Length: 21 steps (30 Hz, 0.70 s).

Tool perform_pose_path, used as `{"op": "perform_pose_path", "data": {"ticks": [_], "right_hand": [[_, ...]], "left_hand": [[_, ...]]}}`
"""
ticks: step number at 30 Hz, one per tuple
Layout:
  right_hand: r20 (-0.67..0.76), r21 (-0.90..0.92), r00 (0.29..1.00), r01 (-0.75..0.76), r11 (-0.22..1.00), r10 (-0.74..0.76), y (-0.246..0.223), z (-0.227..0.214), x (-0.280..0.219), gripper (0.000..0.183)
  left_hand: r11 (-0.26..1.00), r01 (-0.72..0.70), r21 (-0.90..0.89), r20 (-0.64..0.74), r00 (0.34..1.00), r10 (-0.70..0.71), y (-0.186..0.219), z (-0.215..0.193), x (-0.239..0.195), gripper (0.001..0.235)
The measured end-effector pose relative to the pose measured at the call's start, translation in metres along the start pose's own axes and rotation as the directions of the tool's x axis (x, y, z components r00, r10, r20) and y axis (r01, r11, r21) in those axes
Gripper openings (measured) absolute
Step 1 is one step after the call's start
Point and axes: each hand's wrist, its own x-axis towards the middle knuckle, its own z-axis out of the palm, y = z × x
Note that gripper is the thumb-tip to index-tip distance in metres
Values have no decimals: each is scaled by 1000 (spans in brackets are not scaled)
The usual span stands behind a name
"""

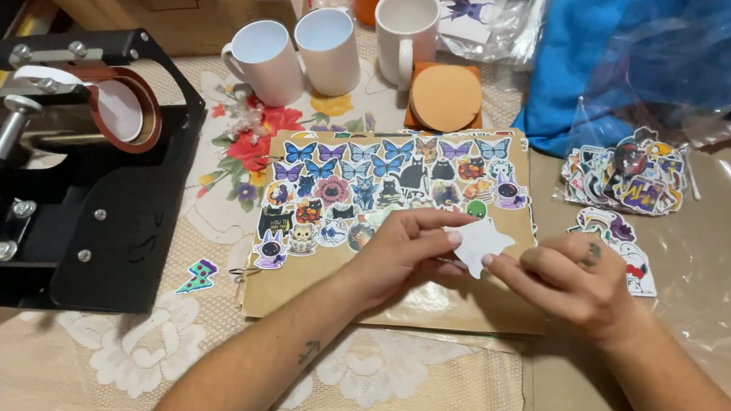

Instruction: Peeling decorative stickers and applying them to a brown paper surface.

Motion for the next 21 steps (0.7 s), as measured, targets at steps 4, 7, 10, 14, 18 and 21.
{"op": "perform_pose_path", "data": {"ticks": [4,7,10,14,18,21], "right_hand": [[102,-36,989,-104,994,107,-7,13,4,12],[41,70,935,-355,932,353,-17,23,-2,24],[-29,11,856,-516,857,516,-25,33,-2,10],[-17,75,817,-574,815,577,-28,37,1,3],[-13,38,835,-549,835,550,-29,42,-2,5],[66,-168,900,-416,894,431,-24,41,-4,8]], "left_hand": [[994,-68,-84,-141,988,56,-19,-7,-1,36],[990,-139,-29,-192,973,131,-28,-4,0,40],[966,-239,102,-126,960,251,-39,-5,2,38],[951,-246,188,-115,956,270,-41,-2,-2,38],[929,-255,267,-133,945,298,-48,-7,-1,37],[917,-250,312,-127,945,301,-42,0,-5,37]]}}
